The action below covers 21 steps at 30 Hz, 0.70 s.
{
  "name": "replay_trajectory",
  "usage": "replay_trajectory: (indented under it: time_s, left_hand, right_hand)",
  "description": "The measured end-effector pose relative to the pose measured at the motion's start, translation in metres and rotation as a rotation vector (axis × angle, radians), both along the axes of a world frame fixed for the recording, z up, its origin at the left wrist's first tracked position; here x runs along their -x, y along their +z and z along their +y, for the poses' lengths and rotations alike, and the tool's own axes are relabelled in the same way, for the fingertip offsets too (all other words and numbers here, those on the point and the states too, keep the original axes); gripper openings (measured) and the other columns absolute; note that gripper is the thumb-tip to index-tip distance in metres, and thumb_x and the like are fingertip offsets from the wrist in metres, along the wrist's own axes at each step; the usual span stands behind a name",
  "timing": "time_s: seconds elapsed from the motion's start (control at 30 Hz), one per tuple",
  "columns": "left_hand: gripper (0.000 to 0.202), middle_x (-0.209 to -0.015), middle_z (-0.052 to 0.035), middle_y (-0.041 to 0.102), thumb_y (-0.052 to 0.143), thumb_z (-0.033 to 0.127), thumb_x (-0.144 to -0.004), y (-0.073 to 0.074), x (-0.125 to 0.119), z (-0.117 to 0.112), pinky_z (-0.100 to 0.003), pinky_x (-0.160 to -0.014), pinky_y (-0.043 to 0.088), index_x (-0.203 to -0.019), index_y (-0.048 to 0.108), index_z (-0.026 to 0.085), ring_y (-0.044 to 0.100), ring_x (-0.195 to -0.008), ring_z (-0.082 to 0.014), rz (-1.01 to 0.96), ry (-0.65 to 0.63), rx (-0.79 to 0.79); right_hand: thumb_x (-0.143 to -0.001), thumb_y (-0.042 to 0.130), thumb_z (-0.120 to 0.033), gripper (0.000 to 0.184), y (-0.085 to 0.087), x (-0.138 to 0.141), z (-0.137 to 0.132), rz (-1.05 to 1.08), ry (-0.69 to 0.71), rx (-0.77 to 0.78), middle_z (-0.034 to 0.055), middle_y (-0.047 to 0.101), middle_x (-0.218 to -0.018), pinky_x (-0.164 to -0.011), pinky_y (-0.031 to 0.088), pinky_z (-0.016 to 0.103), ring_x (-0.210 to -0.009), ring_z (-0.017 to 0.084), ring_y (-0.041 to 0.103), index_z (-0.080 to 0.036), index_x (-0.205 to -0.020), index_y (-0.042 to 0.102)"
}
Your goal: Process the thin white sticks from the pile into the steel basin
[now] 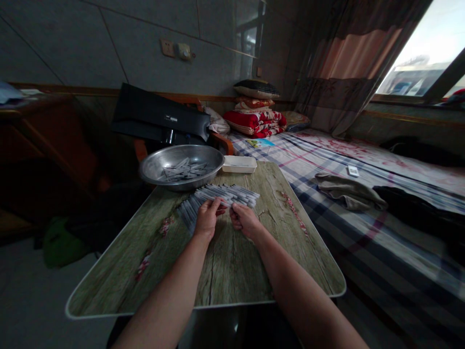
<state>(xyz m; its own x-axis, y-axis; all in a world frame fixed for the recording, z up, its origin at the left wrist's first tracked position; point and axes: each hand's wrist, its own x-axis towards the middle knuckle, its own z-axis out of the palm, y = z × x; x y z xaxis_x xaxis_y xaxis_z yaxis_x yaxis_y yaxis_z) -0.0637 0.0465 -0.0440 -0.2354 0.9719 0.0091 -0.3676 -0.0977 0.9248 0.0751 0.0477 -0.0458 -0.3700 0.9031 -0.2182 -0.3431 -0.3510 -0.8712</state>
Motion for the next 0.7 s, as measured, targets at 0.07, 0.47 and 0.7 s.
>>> replay_trajectory:
  time_s: [0.07,0.47,0.7]
  left_hand:
    - [0.051,-0.078,-0.0036,0.073,0.083,0.061,-0.061,0.000,0.002,0.001,-0.023,-0.059,0.051,-0.081,0.068,0.017,0.069,-0.067,-0.0153,-0.012,0.018,0.014]
    - [0.040,-0.075,-0.0024,0.069,0.075,0.056,-0.073,0.003,-0.001,-0.003,-0.023,-0.058,0.049,-0.079,0.066,0.018,0.063,-0.062,-0.0133,0.076,0.039,-0.064]
    - [0.030,-0.070,0.0006,0.066,0.063,0.051,-0.080,0.002,0.019,0.011,-0.027,-0.061,0.052,-0.083,0.055,0.022,0.064,-0.061,-0.0152,-0.125,0.403,-0.184]
  right_hand:
    - [-0.075,0.073,-0.040,0.034,0.001,-0.001,-0.001,0.054,0.002,-0.027,-0.0099,0.042,-0.057,-0.038,0.011,0.018,-0.038,0.004,0.024,-0.022,-0.078,0.044]
    - [-0.071,0.072,-0.038,0.029,0.002,-0.003,0.000,0.119,0.084,0.043,-0.0086,0.047,-0.054,-0.038,0.008,0.019,-0.037,0.003,0.022,-0.020,-0.082,0.052]
    - [-0.070,0.077,-0.037,0.034,0.000,-0.011,0.004,0.090,0.045,0.007,-0.0130,0.034,-0.047,-0.036,0.009,0.018,-0.036,0.004,0.019,-0.022,-0.079,0.048]
